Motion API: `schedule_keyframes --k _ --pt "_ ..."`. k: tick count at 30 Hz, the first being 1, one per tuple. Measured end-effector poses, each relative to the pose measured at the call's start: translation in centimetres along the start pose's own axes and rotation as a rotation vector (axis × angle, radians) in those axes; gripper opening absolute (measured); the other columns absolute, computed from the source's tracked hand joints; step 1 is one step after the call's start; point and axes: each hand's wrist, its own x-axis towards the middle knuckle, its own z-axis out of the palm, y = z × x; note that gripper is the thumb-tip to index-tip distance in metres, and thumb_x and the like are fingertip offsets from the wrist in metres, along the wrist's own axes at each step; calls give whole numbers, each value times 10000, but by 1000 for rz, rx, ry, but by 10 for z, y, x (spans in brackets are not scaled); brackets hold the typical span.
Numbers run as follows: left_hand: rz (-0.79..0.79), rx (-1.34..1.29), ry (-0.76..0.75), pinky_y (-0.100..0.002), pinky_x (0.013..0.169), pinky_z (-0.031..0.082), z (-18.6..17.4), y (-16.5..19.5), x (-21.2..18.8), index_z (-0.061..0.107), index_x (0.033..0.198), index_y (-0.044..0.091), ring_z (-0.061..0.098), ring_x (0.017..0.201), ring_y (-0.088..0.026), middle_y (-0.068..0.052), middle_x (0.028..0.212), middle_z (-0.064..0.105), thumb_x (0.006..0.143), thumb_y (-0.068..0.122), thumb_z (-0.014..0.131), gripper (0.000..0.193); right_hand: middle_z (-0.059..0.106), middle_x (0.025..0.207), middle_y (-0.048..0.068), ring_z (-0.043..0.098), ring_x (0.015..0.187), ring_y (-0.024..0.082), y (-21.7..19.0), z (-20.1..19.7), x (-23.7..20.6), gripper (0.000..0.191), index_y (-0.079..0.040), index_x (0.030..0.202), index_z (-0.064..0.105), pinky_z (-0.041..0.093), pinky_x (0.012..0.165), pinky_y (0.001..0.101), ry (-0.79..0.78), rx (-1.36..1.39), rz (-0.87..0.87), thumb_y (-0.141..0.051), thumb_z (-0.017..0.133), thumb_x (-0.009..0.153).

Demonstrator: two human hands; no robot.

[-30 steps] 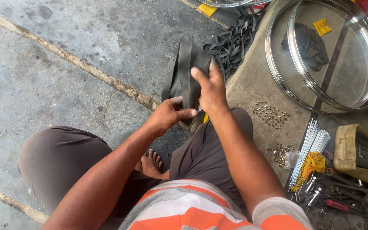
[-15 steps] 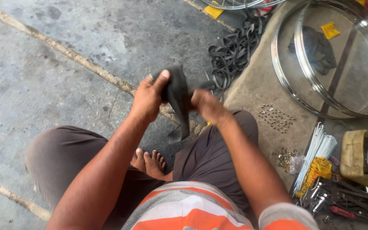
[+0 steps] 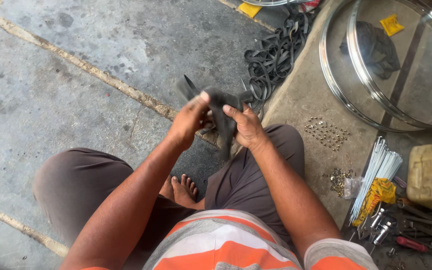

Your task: The person sits on the ground and cuts a black rubber bicycle inner tube into strips using scissors, rotating the tube and repositioning it between cuts, with cut pieces accumulating beside them.

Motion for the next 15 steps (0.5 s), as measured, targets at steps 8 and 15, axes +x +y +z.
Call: schedule_keyframes --k 8,15 --pt "-21 502 -165 -382 878 588 26 -30 -17 670 1228 12 745 1004 -209 -172 1123 787 820 345 855 558 739 1154 151 714 1044 218 -9 -2 5 314 -71 1295 660 585 953 404 71 -74 -194 -260 624 1046" --pt "113 741 30 -369 739 587 37 -9 -33 756 1109 47 722 781 -170 -119 896 764 871 253 816 320 741 1099 114 716 1019 204 -15 1 8 392 -82 1249 671 599 934 401 90 -114 -264 -400 676 1020"
